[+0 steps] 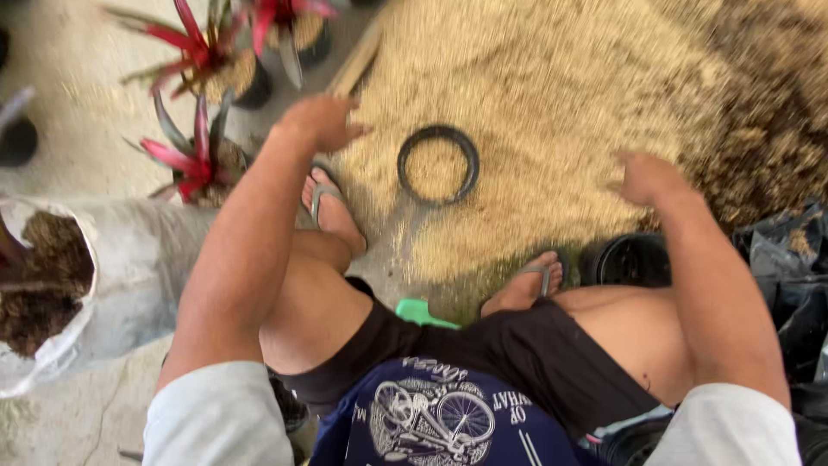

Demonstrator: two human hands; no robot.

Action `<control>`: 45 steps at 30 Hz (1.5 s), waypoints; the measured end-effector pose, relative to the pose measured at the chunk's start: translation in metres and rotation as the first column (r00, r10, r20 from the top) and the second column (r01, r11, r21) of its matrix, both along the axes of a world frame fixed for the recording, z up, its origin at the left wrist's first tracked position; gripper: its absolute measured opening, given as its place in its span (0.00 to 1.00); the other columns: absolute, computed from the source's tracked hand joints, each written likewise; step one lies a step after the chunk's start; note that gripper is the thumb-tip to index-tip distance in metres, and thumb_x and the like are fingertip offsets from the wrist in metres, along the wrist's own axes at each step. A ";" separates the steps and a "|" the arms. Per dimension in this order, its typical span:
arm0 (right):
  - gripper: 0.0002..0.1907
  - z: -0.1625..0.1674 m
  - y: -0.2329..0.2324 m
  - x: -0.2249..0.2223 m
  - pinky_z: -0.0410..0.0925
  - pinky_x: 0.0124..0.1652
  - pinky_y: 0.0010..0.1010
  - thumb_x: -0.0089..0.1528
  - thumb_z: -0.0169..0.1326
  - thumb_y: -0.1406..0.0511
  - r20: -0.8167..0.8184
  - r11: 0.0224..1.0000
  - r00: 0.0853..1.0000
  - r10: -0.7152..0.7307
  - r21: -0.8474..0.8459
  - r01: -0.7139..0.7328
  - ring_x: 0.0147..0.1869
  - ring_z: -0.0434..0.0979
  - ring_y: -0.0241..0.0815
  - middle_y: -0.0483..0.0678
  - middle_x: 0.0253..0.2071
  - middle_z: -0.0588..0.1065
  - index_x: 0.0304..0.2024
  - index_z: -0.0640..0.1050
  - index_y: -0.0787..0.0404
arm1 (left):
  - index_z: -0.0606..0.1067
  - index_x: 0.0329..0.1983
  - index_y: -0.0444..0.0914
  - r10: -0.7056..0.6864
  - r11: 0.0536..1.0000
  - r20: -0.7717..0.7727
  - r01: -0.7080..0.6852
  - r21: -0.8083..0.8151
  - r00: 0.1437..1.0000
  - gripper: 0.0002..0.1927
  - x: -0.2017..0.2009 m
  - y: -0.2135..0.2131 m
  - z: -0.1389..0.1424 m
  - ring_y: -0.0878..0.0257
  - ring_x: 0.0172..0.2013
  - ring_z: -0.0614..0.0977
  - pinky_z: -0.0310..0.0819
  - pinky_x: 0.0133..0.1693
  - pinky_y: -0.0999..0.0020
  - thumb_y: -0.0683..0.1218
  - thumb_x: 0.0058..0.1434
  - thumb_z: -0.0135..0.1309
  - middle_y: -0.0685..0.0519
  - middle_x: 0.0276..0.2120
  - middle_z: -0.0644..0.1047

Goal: The person sits on a low stool in a plant nursery and repots bromeliad plants. They fill a black plastic pot with rice-hull mulch from a pile on the ground, hold the plant upright in the pot, add more mulch around it, and press the media down; at one point they dump old media from a pot back into a bag before refilling it.

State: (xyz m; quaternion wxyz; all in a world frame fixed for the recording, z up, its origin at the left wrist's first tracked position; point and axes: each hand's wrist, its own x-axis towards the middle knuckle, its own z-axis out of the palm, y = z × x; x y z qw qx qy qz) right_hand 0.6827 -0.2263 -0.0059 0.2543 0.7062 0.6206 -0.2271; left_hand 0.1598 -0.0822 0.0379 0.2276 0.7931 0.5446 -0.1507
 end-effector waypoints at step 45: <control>0.24 -0.155 -0.048 -0.119 0.71 0.46 0.33 0.63 0.65 0.63 -0.606 0.868 0.771 -0.195 0.259 0.424 0.48 0.79 0.45 0.58 0.47 0.79 0.56 0.77 0.72 | 0.72 0.59 0.35 0.463 0.248 0.752 -0.747 -0.617 -0.468 0.20 -0.074 -0.159 -0.216 0.61 0.47 0.80 0.77 0.49 0.66 0.49 0.69 0.56 0.46 0.50 0.78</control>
